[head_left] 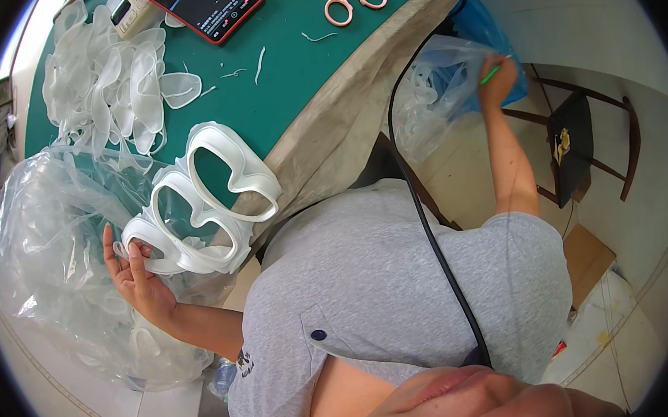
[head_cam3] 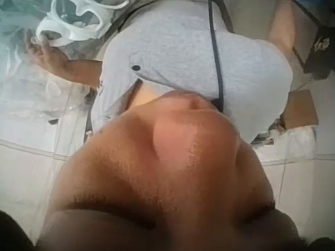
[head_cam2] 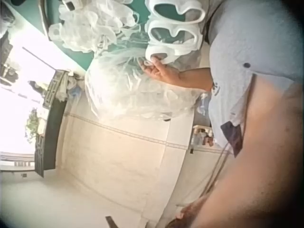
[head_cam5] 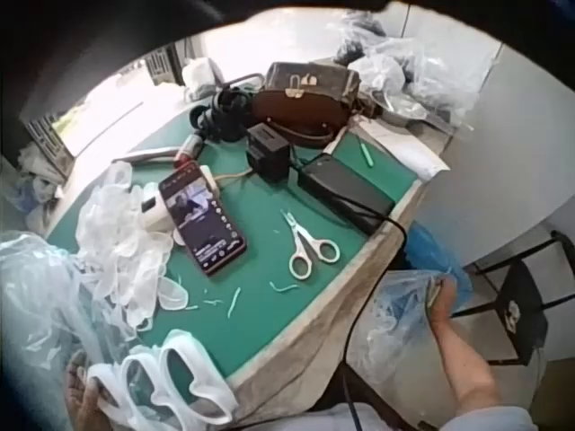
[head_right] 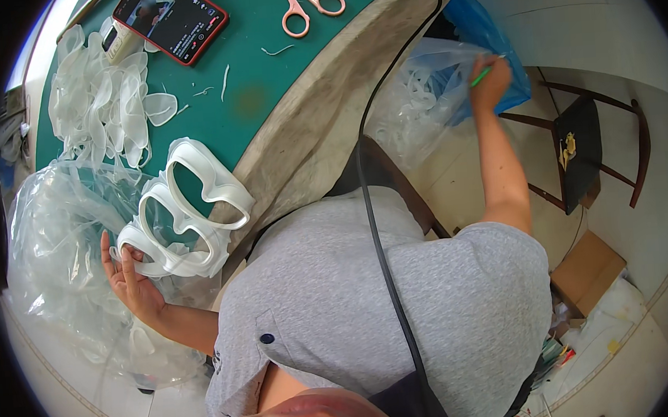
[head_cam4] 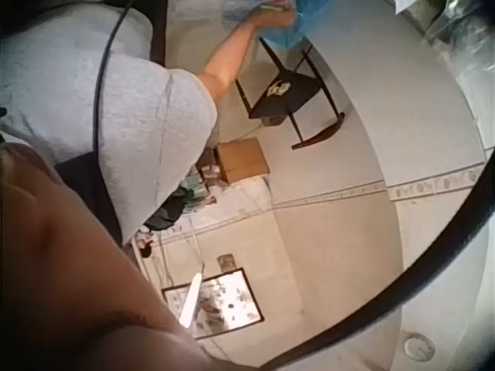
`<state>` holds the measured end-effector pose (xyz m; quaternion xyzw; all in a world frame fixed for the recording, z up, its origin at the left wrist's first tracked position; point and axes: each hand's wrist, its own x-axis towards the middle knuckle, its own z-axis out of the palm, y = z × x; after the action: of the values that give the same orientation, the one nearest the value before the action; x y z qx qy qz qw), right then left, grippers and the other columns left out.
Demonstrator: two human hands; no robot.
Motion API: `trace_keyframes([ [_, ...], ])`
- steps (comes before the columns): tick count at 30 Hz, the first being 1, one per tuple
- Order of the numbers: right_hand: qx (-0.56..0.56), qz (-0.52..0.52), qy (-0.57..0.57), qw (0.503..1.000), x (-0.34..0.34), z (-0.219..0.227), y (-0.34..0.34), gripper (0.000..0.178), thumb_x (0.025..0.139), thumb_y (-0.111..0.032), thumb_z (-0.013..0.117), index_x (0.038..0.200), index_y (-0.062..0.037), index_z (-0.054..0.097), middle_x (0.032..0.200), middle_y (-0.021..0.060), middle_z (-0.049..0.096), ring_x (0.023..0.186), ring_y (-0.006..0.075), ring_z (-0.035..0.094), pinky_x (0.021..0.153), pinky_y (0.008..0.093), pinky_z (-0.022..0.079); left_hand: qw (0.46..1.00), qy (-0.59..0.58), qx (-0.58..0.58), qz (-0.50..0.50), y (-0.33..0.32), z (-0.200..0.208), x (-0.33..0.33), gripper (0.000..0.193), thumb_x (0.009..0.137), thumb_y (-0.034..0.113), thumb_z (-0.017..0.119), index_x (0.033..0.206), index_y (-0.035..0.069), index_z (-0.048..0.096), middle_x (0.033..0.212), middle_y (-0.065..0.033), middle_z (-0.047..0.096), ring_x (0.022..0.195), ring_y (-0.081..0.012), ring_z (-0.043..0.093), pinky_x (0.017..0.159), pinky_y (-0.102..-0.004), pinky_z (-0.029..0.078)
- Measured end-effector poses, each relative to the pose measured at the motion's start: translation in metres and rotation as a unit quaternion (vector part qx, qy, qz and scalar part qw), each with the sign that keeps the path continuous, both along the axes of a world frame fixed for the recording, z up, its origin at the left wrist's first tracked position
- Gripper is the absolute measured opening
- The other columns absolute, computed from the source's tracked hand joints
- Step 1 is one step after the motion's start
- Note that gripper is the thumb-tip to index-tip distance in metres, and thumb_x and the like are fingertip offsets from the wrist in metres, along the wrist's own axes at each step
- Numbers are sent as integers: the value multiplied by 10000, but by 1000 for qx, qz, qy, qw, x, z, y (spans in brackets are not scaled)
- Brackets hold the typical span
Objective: Inspecting and assembling white plastic product components using a trimming tool and scissors.
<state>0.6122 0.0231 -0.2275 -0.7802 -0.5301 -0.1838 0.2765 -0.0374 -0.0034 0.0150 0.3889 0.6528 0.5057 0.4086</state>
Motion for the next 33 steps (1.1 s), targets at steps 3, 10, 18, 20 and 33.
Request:
trace_keyframes([
  [3,-74,181,35,980,-75,-19,-41,186,766,-105,679,831,-44,515,972,195,586,867,354,549,712,417,402,1000,5,-2,3,-1,1,3,574,902,61,596,1393,-49,319,876,-36,610,780,-75,512,827,-209,400],
  [10,-185,96,3,978,-89,-76,-54,230,696,-27,591,915,-25,521,994,189,584,903,377,536,777,455,411,1000,13,-4,3,-5,5,8,545,903,61,588,1379,-47,346,879,-32,604,781,-72,507,815,-208,399],
  [18,-150,-45,-24,987,63,-21,10,200,789,-152,651,911,-49,530,858,163,588,867,390,547,747,461,419,1000,7,-10,9,-6,0,7,536,905,61,584,1377,-40,353,881,-28,604,762,-64,499,804,-198,394],
  [20,-153,-122,-64,979,58,-4,15,206,806,-182,658,915,-53,541,850,152,593,859,376,558,741,457,423,1000,7,-9,4,-1,-4,5,536,906,63,584,1378,-40,352,880,-27,603,758,-64,498,801,-198,393],
  [33,-324,-82,434,837,-111,-197,-57,272,760,-119,705,923,-60,496,853,147,607,713,262,636,649,374,509,1000,9,-16,-3,1,-3,10,530,913,87,580,1376,-40,356,853,-23,594,753,-66,480,791,-201,391],
])
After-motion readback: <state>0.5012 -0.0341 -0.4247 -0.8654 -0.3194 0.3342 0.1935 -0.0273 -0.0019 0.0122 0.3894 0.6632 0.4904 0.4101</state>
